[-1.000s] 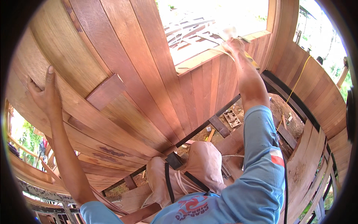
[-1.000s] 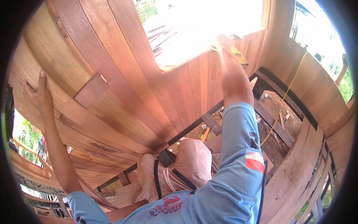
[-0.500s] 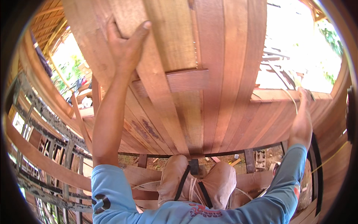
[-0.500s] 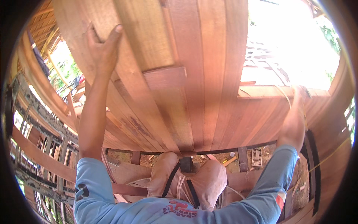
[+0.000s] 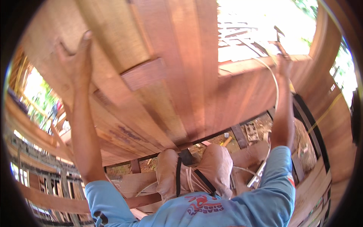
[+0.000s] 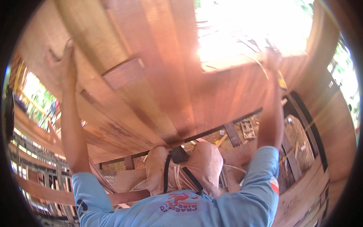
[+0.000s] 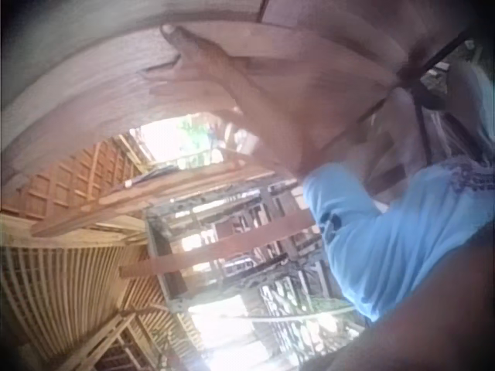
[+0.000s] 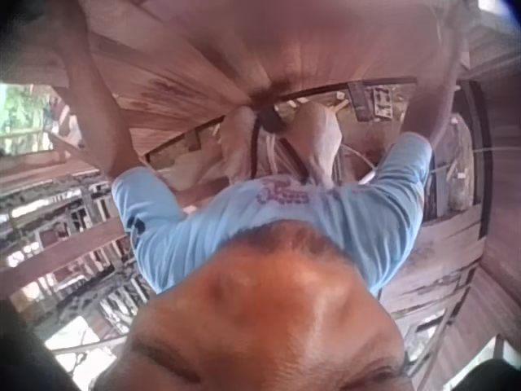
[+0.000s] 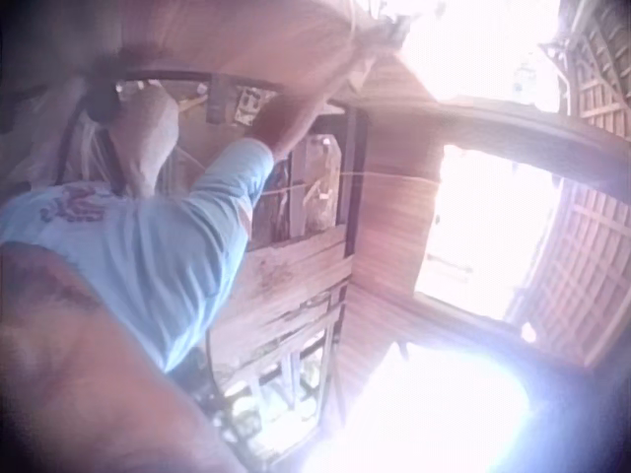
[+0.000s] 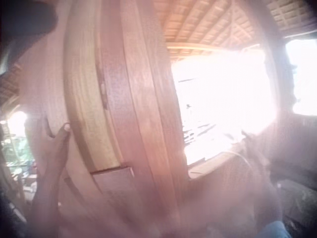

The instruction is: The person installs wooden panels on a curved ceiling structure using a nail gun, hammer, and spirit level. They position each panel, secure it with nails, and check alignment with the level before moving to the next section.

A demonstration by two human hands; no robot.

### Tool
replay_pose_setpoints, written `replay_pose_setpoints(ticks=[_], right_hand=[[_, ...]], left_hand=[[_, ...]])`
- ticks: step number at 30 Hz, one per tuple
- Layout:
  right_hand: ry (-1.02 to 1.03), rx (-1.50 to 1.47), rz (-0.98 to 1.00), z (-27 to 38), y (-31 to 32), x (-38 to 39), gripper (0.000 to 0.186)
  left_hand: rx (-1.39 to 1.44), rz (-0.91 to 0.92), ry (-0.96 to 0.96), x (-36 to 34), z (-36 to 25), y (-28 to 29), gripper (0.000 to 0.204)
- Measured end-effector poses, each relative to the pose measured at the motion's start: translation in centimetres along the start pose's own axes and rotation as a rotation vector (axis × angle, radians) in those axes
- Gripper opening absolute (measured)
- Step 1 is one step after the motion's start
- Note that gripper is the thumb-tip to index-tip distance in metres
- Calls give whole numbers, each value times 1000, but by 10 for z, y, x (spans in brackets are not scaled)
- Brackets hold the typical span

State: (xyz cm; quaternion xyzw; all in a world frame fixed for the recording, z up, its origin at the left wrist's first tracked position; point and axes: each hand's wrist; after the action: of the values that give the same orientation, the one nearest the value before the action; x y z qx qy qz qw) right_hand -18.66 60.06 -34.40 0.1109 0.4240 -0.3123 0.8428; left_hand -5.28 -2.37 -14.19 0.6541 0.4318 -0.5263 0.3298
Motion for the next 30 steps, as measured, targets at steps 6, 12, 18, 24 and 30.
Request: replay_pose_setpoints(ticks=[6, 12, 18, 24, 30], right_hand=[[-181, -99, 219, 78, -17, 128, 48], [-314, -26, 260, 99, -37, 195, 46], [-379, 3, 312, 118, -28, 198, 57], [-192, 291, 175, 105, 18, 175, 61], [-71, 1251, 331, 73, 90, 35, 50]], left_hand=[[386, 17, 15, 10, -17, -16, 98], [383, 44, 34, 10, -22, -11, 95], [311, 30, 12, 5, -6, -12, 89], [290, 61, 15, 3, 5, -13, 88], [-301, 69, -2, 10, -5, -5, 105]])
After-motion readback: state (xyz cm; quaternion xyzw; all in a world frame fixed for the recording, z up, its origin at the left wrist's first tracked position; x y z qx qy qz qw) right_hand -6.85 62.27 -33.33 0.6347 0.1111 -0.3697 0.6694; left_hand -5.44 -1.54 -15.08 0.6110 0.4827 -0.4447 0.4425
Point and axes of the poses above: each hand's wrist, its own x-axis away from the middle knuckle, its own y-axis out of the back of the hand, z = x × y, and after that the axes turned 1 degree about y, right-handed
